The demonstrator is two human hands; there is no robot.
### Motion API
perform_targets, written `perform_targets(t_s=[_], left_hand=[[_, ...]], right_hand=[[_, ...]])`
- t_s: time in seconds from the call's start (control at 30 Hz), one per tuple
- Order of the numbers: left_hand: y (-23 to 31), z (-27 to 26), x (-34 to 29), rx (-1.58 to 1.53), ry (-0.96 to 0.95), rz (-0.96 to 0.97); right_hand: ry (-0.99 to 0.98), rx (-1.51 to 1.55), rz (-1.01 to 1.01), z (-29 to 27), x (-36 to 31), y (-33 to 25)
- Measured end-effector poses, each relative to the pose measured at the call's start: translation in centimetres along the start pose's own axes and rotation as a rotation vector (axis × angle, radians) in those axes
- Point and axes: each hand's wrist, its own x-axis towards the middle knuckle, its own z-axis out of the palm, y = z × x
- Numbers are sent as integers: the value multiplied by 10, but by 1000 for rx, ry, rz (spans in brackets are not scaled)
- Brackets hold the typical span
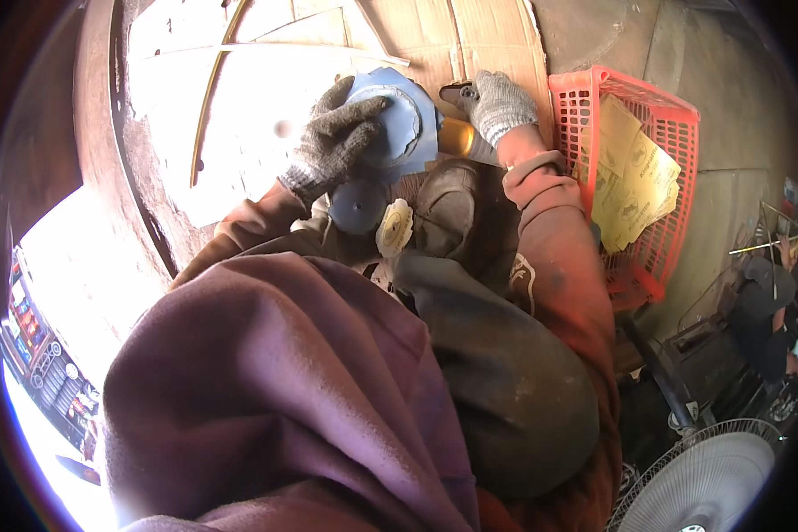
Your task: The person uses an angle grinder to sand and smooth the edges of metal components. They handle a metal frame and separate curved metal pieces, swapping between different grinding discs while holding the items in place.
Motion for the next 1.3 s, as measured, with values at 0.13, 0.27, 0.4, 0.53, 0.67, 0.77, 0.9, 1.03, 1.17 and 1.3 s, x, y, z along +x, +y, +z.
perform_targets(t_s=[0.13,0.27,0.4,0.53,0.67,0.77,0.9,1.03,1.17,1.3], left_hand=[[6,-3,0,-144,-13,-109],[11,-6,0,-108,-32,-93],[11,-4,2,-183,25,-89],[7,-7,9,-226,17,-424],[8,-17,16,-383,-147,-498],[16,-21,16,-299,-120,-562],[21,-25,16,-243,-77,-445],[9,-26,14,-343,-177,-587],[-11,-17,10,-493,-116,-370],[-23,-21,3,-536,-79,-448]], right_hand=[[30,98,54,4,7,-4],[8,140,-9,8,10,-4],[218,360,-42,1,-9,-15],[415,724,-246,-8,-40,-54],[502,7,-634,-17,-56,-85],[548,-67,-693,-18,-66,-93],[452,-203,-794,-8,-76,-102],[402,-104,-813,-2,-83,-99],[404,-127,-799,3,-84,-93],[444,-125,-744,12,-81,-92]])
